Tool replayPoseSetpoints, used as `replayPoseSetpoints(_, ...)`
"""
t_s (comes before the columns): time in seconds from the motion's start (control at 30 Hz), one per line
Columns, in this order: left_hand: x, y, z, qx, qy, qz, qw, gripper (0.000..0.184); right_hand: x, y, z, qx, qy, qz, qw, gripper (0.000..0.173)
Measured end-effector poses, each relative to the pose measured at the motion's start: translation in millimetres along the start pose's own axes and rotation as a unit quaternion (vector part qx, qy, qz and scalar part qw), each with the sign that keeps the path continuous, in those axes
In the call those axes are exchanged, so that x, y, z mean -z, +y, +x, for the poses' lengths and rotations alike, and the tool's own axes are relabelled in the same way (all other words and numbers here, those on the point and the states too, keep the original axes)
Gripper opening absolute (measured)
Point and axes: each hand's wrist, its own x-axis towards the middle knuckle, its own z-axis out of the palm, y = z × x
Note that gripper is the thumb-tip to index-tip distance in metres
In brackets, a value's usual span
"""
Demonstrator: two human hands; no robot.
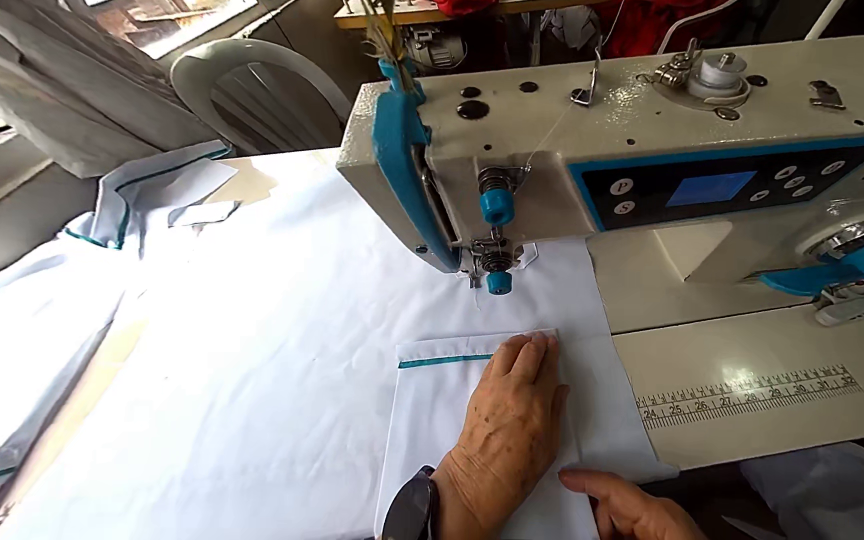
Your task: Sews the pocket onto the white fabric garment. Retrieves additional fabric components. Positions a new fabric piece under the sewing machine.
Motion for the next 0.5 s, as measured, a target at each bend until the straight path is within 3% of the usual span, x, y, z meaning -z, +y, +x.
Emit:
replayPoseSetpoints(0.1,-3.1,4.9,-10.7,0.017,-0.030,0.001,0.999,0.053,45.5,-21.5,13.8,0.095,0.019,-0.210,0.973,0.032)
replayPoseSetpoints(0.17,-4.2,6.8,-13.9,0.021,-0.032,0.017,0.999,0.060,73.5,-21.7,54.1,0.186,0.103,-0.317,0.924,0.030)
replayPoseSetpoints(0.23,-2.5,3.3,-16.7,0.016,-0.035,0.023,0.999,0.061,87.8,-29.0,112.4,0.219,0.123,-0.397,0.883,0.030)
replayPoseSetpoints(0.37,17.9,-34.2,-31.3,-0.025,-0.064,0.003,0.998,0.060,80.8,-55.3,219.8,0.113,0.054,-0.488,0.864,0.039)
replayPoseSetpoints(0.5,38.3,-87.9,-41.3,-0.043,-0.081,-0.003,0.996,0.061,68.5,-56.5,264.9,-0.018,0.088,-0.494,0.865,0.042)
